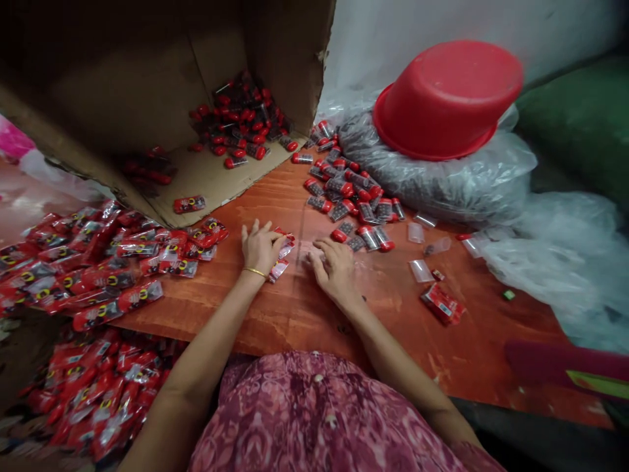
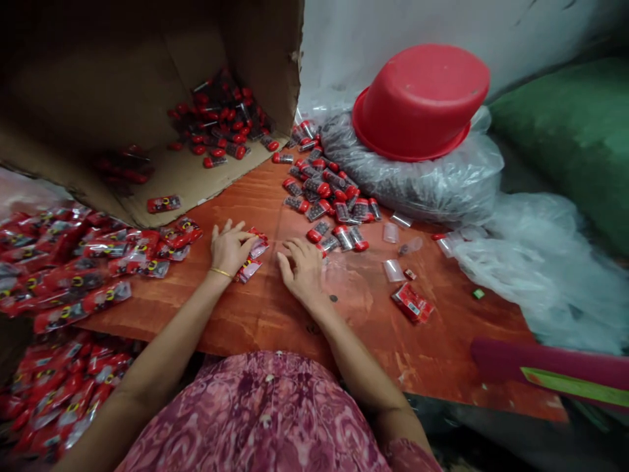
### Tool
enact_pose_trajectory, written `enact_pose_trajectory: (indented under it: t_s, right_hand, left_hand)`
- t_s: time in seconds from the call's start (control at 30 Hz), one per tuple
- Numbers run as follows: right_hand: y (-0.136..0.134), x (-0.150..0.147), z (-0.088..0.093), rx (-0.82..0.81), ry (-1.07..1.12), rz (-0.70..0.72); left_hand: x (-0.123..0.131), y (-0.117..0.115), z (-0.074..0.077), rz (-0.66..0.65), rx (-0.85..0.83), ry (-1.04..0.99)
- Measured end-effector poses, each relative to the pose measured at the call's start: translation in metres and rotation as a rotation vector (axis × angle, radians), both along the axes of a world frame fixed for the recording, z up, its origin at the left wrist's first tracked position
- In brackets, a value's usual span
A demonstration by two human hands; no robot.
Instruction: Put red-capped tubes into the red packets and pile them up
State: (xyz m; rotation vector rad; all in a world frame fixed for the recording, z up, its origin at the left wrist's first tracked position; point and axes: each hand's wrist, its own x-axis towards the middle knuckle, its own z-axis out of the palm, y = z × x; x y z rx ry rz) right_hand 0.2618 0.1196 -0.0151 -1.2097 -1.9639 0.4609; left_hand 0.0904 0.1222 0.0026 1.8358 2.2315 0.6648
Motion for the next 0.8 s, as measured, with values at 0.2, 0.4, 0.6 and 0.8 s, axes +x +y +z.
enact_pose_trajectory:
  t_s: [0.2, 0.4, 0.6, 0.8]
  right_hand:
    - [0.006, -0.025, 0.002, -0.552, 0.62, 0.12]
    - [-0.001, -0.02, 0.007, -0.369, 0.627, 0.0]
    - [-0.015, -0.018, 0.006, -0.239, 0.524, -0.028]
    - [-0.004, 0.023, 0.007, -0.172, 0.226, 0.13]
  left_hand:
    - [0.025, -0.017, 0.018, -0.043, 0.175, -0.162]
    - [0.026, -0.038, 0.017, 0.065, 0.007, -0.565]
    - [0.048, -0.04, 0.019, 0.139, -0.167, -1.404]
    - [0.055, -0.03, 0.02, 0.275, -0.074, -1.567]
